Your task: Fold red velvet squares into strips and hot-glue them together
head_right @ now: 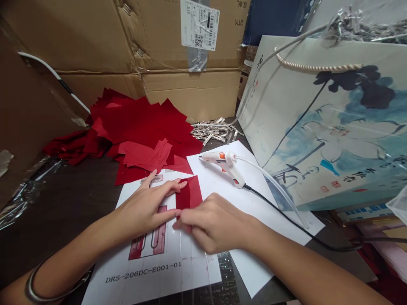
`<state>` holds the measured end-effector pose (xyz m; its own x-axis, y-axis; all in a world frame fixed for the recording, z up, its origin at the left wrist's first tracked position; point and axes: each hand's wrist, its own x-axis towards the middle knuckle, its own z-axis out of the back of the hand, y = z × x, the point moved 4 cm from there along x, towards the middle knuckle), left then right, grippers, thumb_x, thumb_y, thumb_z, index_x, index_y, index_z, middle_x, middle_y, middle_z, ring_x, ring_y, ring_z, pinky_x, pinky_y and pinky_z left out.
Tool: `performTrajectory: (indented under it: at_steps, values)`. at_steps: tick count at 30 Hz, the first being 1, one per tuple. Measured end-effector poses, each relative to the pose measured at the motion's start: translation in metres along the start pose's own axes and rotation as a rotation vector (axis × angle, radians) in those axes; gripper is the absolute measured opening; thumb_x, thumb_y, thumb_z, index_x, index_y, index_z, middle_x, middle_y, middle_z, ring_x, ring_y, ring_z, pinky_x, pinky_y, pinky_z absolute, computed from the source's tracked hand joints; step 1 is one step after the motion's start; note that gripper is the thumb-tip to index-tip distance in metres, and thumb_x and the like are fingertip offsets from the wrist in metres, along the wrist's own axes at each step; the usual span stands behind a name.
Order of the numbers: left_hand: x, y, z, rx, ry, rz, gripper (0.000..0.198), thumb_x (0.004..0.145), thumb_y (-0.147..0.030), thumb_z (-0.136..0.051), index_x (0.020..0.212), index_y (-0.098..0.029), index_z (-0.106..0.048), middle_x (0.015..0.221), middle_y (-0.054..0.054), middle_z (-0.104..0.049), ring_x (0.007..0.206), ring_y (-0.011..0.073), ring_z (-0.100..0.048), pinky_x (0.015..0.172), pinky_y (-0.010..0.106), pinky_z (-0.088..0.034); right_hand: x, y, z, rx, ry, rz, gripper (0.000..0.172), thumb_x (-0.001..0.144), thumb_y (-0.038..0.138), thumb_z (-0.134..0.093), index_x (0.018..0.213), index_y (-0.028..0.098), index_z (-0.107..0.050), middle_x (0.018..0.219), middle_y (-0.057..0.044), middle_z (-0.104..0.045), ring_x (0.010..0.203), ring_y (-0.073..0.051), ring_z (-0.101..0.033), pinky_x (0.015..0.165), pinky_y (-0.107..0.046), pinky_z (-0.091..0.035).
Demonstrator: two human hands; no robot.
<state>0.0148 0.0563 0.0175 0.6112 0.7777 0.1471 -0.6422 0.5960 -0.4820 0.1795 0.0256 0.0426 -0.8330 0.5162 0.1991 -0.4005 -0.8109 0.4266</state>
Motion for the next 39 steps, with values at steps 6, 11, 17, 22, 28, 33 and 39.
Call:
performTrajectory:
  at_steps: [6, 11, 17, 22, 28, 33, 39]
  values:
    - [-0.001, 0.002, 0.0, -0.003, 0.016, -0.013, 0.051, 0.083, -0.051, -0.066, 0.123, -0.023, -0.05, 0.131, 0.005, -0.062, 0.12, 0.0297, -0.058, 0.119, 0.057, -0.01, 0.0, -0.018, 0.014, -0.071, -0.169, -0.079, 0.034, 0.075, 0.002, -0.041, 0.091, 0.017, -0.066, 0.106, -0.003, -0.074, 0.079, -0.013, -0.071, 0.066, -0.025, -0.05]
    - [-0.001, 0.004, -0.002, 0.008, 0.007, -0.035, 0.056, 0.083, -0.055, -0.064, 0.126, -0.023, -0.048, 0.131, 0.006, -0.062, 0.123, 0.0286, -0.056, 0.119, 0.056, -0.008, 0.003, -0.016, 0.001, -0.167, 0.056, -0.058, 0.049, 0.081, 0.003, -0.046, 0.122, 0.022, -0.065, 0.12, -0.002, -0.069, 0.1, -0.017, -0.069, 0.077, -0.026, -0.052]
    - [-0.001, 0.003, 0.004, 0.005, 0.005, -0.082, 0.068, 0.073, -0.067, -0.066, 0.122, -0.022, -0.053, 0.128, 0.006, -0.063, 0.122, 0.0299, -0.056, 0.12, 0.056, -0.006, 0.003, -0.014, -0.008, -0.21, 0.129, -0.052, 0.049, 0.082, 0.006, -0.051, 0.127, 0.022, -0.062, 0.123, -0.005, -0.067, 0.101, -0.019, -0.069, 0.079, -0.028, -0.053]
    - [0.002, 0.004, 0.009, -0.094, -0.018, -0.039, 0.034, 0.094, -0.045, -0.049, 0.121, -0.025, -0.055, 0.121, 0.002, -0.066, 0.115, 0.0215, -0.06, 0.12, 0.054, -0.01, 0.003, -0.014, -0.008, -0.176, 0.13, -0.06, 0.047, 0.084, 0.005, -0.049, 0.125, 0.023, -0.064, 0.125, -0.002, -0.066, 0.106, -0.018, -0.068, 0.085, -0.029, -0.054]
    - [0.01, 0.014, 0.004, -0.096, -0.118, -0.037, 0.014, 0.09, -0.034, -0.056, 0.098, -0.022, -0.058, 0.11, 0.002, -0.067, 0.112, 0.0203, -0.058, 0.119, 0.053, -0.019, 0.001, -0.015, -0.01, -0.166, 0.138, -0.05, 0.05, 0.082, 0.003, -0.05, 0.127, 0.021, -0.062, 0.13, -0.001, -0.062, 0.111, -0.017, -0.065, 0.093, -0.031, -0.053]
    - [0.013, 0.021, 0.0, -0.067, -0.14, -0.006, 0.019, 0.089, -0.036, -0.06, 0.103, -0.024, -0.056, 0.117, 0.001, -0.065, 0.124, 0.0211, -0.052, 0.12, 0.05, -0.019, 0.0, -0.015, -0.009, -0.152, 0.147, -0.043, 0.052, 0.081, 0.002, -0.05, 0.129, 0.02, -0.06, 0.131, 0.0, -0.061, 0.115, -0.016, -0.063, 0.095, -0.031, -0.052]
    - [0.012, 0.02, 0.002, 0.131, -0.302, 0.037, 0.054, 0.086, -0.044, -0.063, 0.131, -0.021, -0.044, 0.144, 0.011, -0.044, 0.141, 0.0295, -0.031, 0.119, 0.056, -0.016, 0.001, -0.014, -0.007, -0.157, 0.15, -0.055, 0.049, 0.083, 0.003, -0.05, 0.128, 0.021, -0.061, 0.129, -0.002, -0.062, 0.112, -0.017, -0.065, 0.09, -0.031, -0.054]
